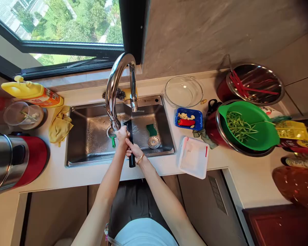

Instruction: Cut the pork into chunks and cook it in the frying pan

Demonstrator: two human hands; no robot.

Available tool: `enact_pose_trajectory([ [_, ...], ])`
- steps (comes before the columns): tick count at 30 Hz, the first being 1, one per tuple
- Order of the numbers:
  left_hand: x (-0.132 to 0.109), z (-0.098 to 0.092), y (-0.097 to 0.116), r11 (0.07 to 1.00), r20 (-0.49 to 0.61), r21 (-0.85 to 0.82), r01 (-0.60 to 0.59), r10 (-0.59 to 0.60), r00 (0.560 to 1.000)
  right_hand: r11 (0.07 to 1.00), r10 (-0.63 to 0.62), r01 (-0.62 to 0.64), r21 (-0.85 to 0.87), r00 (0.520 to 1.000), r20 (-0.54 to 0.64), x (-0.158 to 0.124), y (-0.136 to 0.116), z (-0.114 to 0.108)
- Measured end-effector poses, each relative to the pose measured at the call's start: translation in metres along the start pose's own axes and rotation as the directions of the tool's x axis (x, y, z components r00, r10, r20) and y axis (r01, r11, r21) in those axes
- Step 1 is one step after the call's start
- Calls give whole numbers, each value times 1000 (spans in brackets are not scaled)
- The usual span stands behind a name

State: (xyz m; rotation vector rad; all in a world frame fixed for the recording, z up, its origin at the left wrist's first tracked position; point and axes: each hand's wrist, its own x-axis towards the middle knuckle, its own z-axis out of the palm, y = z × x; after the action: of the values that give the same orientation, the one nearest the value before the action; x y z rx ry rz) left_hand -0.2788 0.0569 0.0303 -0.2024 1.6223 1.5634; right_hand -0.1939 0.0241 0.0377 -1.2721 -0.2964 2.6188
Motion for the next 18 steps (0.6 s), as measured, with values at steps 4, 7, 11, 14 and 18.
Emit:
enact_pose_trajectory([
  [4, -27, 18, 3, 996, 44, -89, -4, 8, 999, 998, -21, 18, 55, 998, 59, -36, -5, -7],
  [7, -58, 30, 11, 988, 209, -148, 36, -4, 978, 995, -21, 13, 104, 997, 75, -69, -12, -6],
  [11, -98, 46, 31, 985, 330, -160, 58, -2, 944, 986, -36, 20, 166, 995, 94, -104, -22, 3],
  [14, -114, 55, 43, 987, 374, -151, 55, 5, 927, 985, -47, 31, 172, 995, 86, -120, -29, 9],
  [18, -122, 60, 48, 991, 429, -130, 29, 30, 903, 985, -75, 65, 162, 996, 55, -132, -33, 15],
])
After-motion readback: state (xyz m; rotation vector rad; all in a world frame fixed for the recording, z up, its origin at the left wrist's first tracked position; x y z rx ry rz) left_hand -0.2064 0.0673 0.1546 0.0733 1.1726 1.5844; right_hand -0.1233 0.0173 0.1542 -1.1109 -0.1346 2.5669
